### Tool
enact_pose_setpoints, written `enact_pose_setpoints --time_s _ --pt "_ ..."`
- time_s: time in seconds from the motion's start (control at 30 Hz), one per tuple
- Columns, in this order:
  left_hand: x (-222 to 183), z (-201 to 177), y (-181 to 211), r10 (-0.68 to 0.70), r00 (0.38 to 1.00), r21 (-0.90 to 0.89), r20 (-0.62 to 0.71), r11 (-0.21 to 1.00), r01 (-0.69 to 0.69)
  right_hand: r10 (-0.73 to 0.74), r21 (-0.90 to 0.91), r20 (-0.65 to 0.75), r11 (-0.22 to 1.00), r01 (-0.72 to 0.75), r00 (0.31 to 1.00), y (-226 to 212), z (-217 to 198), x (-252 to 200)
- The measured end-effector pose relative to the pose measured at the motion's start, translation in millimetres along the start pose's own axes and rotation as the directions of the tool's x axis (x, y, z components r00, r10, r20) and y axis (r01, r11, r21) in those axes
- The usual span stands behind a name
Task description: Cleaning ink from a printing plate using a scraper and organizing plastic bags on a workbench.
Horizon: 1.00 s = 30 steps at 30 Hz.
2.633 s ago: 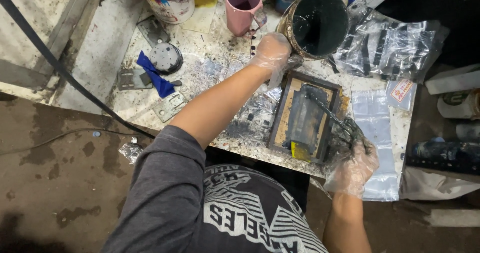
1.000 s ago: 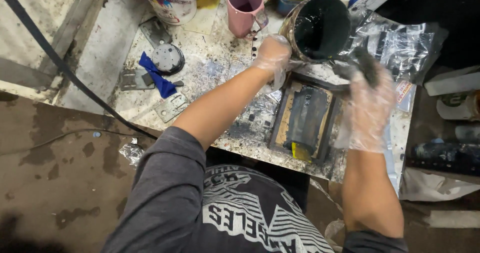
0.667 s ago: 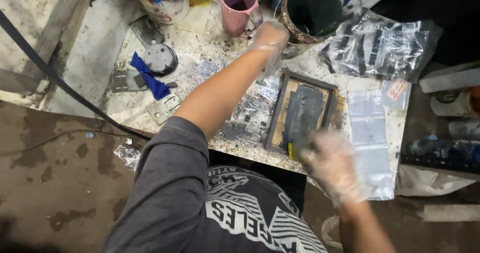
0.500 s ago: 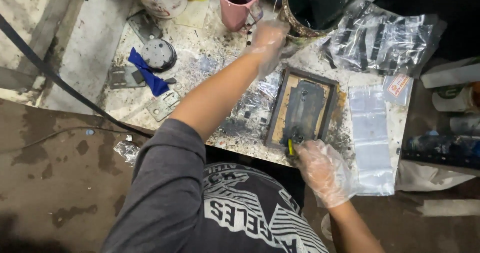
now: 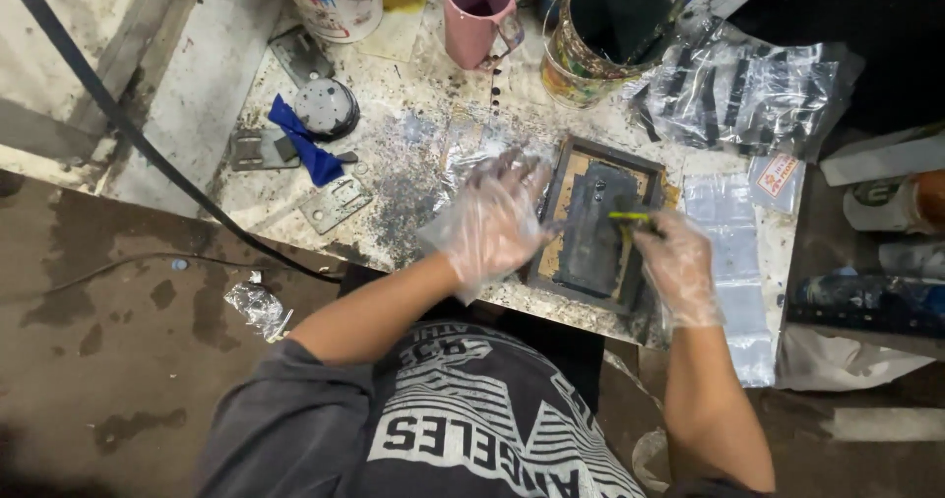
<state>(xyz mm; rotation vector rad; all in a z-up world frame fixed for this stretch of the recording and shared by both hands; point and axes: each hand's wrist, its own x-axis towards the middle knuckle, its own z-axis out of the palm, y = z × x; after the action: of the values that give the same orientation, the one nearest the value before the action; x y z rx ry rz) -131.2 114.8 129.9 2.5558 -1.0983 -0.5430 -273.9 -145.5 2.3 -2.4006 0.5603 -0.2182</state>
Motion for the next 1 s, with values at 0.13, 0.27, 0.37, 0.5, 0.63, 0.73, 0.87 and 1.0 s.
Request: enact_pose_setpoints --time_s 0.13,0.27,0.37,0.5,0.63,0.73,0.87,1.0 --pt "0.3 47.6 -7.1 0.052 0.97 0.283 0.238 0.951 -0.12 -0.191 -0.255 -0.062 0.952 0.169 0.98 52.9 15.6 39.9" --pt "-2.6 114.2 -19.1 0.21 0.971 0.331 0.111 0.914 -0.235 -0.52 -0.46 -0.045 0.769 0.444 0.853 100.0 37.0 72.5" --pt "5.0 161.4 -28.4 0.325 0.945 0.372 0.026 0.874 -0.311 -0.519 -0.549 0.013 0.711 0.44 0.855 89.4 42.6 77.5" --pt "19.9 219.1 -43.8 0.337 0.935 0.266 -0.112 0.917 -0.298 -0.485 -0.605 0.082 0.67 0.431 0.87 99.9 50.4 87.2" --pt "11.2 203.5 -35.8 0.474 0.836 0.503 -0.276 0.813 -0.295 -0.428 -0.607 0.083 0.694 0.387 0.9 92.1 60.4 89.3" --pt "27.6 231.6 -37.4 0.369 0.908 0.419 -0.2 0.869 -0.261 -0.487 -0.624 0.076 0.657 0.423 0.87 104.9 65.3 90.4" --pt "38.3 292.7 -52.0 0.295 0.951 0.365 -0.095 0.899 -0.242 -0.599 -0.616 0.036 0.617 0.49 0.8 140.0 75.0 99.4" --pt "46.4 282.9 -47.4 0.303 0.952 0.296 -0.051 0.915 -0.275 -0.612 -0.614 0.033 0.611 0.499 0.791 176.4 88.1 106.8"
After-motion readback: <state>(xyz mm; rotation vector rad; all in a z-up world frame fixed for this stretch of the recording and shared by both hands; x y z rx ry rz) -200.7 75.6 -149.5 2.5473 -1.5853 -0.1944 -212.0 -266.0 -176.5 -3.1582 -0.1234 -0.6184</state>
